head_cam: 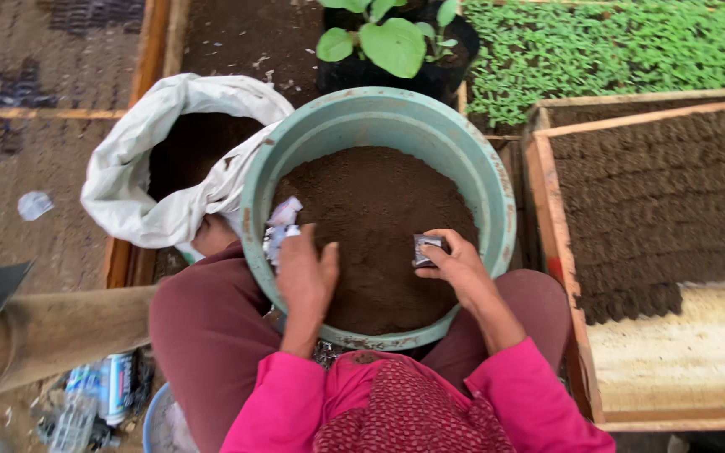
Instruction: The person sits cross-legged and repeatedly scoops soil from a large basin, wraps it into small balls using pieces of paper or plastic, and places the wrapped soil balls into a wooden tray. The person handles the soil and wrapping materials by hand throughout the process.
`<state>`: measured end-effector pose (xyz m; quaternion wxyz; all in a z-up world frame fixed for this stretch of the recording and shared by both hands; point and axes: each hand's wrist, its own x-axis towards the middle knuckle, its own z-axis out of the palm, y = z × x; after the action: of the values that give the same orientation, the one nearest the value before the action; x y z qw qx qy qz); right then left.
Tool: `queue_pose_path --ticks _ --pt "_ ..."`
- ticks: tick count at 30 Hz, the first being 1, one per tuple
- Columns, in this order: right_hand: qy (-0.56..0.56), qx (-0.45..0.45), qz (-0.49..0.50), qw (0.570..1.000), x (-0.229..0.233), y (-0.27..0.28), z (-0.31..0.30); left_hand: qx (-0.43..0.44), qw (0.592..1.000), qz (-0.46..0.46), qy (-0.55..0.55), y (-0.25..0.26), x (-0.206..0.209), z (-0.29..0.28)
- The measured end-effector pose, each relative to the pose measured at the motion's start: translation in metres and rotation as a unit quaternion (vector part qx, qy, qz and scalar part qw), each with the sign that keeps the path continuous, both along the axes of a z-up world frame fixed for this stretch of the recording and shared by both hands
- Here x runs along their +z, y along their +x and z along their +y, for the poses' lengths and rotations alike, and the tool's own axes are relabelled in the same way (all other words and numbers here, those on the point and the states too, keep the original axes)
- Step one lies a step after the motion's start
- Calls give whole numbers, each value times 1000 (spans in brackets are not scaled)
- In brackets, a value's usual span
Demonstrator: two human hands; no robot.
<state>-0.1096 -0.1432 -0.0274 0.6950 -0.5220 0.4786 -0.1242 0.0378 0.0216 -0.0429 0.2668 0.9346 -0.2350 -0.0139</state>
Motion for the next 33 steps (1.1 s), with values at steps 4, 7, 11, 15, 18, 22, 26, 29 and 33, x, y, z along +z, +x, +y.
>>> queue_pose_path --ticks 4,7,11,15,18,22,26,29,33 --pt "-66 -28 39 997 29 -66 -43 40 993 -22 107 21 -64 20" --pt "-146 -50 63 986 70 -126 -78 45 986 -1 158 26 -75 28" --pt "-328 -59 310 891 92 -227 -132 54 978 76 189 31 -60 28" --pt "-292 -27 514 806 79 -286 -171 77 968 118 208 34 -45 26" --pt "-257 16 555 791 50 -294 -188 77 976 76 189 30 -28 24" --pt "-224 16 557 799 33 -282 -187 55 992 6 111 22 -7 26" --pt "-246 30 542 803 33 -276 -182 52 986 147 -56 5 40 9" --pt "-283 -4 526 802 -10 -294 -194 46 929 285 -231 -4 33 -2" --pt "-380 -13 590 712 -74 -314 -210 41 746 490 -449 -16 2 -16"
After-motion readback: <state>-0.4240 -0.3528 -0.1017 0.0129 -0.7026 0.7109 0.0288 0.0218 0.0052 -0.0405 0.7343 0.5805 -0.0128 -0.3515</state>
